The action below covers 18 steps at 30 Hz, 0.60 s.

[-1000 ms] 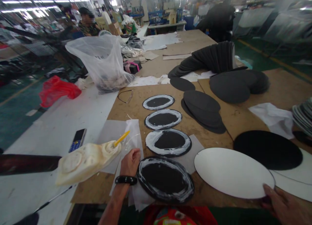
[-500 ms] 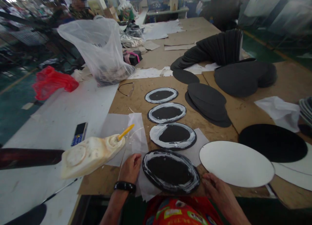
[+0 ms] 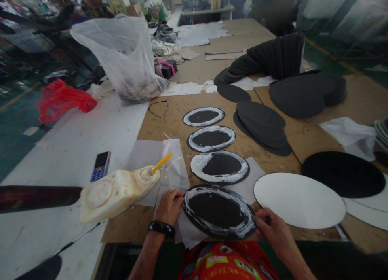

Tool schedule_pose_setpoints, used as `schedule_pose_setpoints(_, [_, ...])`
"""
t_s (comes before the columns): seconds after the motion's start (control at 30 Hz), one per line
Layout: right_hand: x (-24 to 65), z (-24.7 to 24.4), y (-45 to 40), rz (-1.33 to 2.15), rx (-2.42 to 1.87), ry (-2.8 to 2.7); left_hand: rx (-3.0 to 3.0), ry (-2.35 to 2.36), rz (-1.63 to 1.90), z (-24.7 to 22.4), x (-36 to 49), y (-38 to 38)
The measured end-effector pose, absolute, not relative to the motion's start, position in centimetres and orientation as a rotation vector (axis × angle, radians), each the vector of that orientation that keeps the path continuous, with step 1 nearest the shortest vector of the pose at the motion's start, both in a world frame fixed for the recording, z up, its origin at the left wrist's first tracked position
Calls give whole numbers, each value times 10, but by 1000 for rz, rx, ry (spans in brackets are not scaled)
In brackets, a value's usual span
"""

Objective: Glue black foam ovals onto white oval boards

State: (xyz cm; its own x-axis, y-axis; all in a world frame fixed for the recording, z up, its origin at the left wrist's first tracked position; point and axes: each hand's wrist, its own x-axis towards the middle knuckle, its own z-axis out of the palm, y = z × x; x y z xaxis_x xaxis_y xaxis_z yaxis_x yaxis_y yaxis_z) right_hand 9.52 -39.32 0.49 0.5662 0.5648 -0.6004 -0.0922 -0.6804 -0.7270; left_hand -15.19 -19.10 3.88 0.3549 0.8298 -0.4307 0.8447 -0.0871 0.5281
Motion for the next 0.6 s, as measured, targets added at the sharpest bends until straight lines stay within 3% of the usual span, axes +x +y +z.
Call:
schedule_pose_setpoints(0.13, [96,5,-392,1156,-1930,-165,1907,1428,-28,38,-153,-189])
schedule_pose_setpoints(0.33, [105,10,-395,1294,-1894,-295,1920,1341,-5,52,-153,-188])
schedule_pose_setpoints(0.6, [125,44,-405,1154,-1847,-325,1894,1204,116,91,-149,-188])
